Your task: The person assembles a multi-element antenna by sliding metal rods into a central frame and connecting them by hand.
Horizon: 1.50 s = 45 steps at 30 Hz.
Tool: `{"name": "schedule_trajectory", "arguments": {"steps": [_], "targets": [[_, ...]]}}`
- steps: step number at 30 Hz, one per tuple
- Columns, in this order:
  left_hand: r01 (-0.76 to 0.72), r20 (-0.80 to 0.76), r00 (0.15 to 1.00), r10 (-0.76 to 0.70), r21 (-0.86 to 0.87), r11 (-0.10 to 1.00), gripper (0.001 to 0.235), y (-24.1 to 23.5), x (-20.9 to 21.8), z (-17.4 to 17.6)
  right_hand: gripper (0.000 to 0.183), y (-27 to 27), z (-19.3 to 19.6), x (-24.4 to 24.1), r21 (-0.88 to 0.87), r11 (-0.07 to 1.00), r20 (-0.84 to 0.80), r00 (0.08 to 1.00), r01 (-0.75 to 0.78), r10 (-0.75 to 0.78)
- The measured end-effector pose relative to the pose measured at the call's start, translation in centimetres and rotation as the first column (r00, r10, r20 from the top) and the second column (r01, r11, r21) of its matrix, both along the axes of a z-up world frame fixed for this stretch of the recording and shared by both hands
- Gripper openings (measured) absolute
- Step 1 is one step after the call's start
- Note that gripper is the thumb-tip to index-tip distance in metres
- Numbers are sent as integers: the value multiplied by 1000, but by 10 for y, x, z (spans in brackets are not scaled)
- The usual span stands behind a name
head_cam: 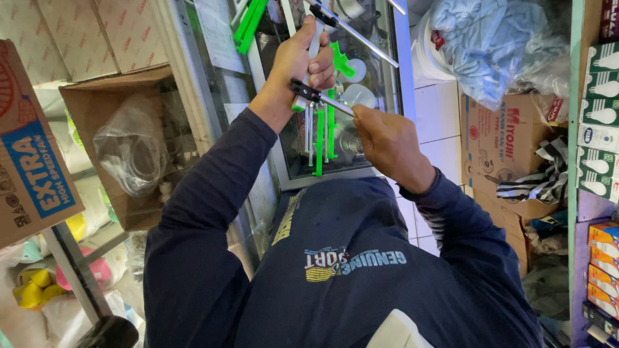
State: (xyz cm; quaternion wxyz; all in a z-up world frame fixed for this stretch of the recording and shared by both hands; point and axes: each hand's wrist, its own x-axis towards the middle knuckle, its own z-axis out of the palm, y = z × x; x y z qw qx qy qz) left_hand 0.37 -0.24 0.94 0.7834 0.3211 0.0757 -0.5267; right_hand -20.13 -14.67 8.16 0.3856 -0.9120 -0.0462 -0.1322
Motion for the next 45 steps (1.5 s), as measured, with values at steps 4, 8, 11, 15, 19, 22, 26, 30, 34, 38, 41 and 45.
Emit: {"name": "schedule_trajectory", "arguments": {"steps": [4, 8, 11, 15, 19, 22, 26, 30, 34, 38, 41, 45], "targets": [[5, -17, 1000, -5, -38, 999, 44, 0, -1, -5, 17, -10, -2, 5, 398, 916, -285, 942, -55, 180], [5, -60, 998, -9, -69, 998, 43, -2, 0, -8, 22, -14, -8, 6, 614, 790, -397, 865, 2, 307], [-6, -68, 998, 4, -24, 1000, 43, -2, 3, -7, 17, -9, -13, 7, 430, 903, -318, 932, -21, 173], [-9, -61, 998, 6, -44, 999, 42, -3, 3, -7, 11, 4, -12, 7, 10, 999, 23, 999, 45, -45], [-8, -61, 998, 2, -84, 996, 45, -2, 1, -10, 10, -1, -6, 8, 54, 998, 58, 998, -11, 8], [5, 5, 1000, -5, -56, 998, 45, -4, 1, -10, 13, -13, -8, 8, 351, 935, -226, 963, -61, 148], [-16, -39, 999, 13, -62, 998, 46, -2, -2, -6, 19, -20, -17, 10, 801, 586, -414, 820, 122, 395], [-10, -63, 998, 6, -62, 998, 45, -3, -1, -2, 12, -7, -18, 9, 564, 824, -260, 958, 51, 119], [-8, -80, 997, 3, -61, 998, 44, -7, -7, -1, 17, -8, -5, 13, -51, 996, 203, 976, -72, 81], [-28, -55, 998, 27, -19, 999, 46, -9, -12, -2, 17, -2, -1, 9, 52, 998, 45, 998, -42, 40], [-33, 12, 999, 33, -24, 999, 44, -6, -12, 0, 12, -4, -5, 11, 278, 959, -188, 977, -48, 104], [-14, 26, 1000, 14, -10, 1000, 45, -12, -23, 2, 17, -13, -11, 21, 632, 774, -435, 846, 42, 310]]}}
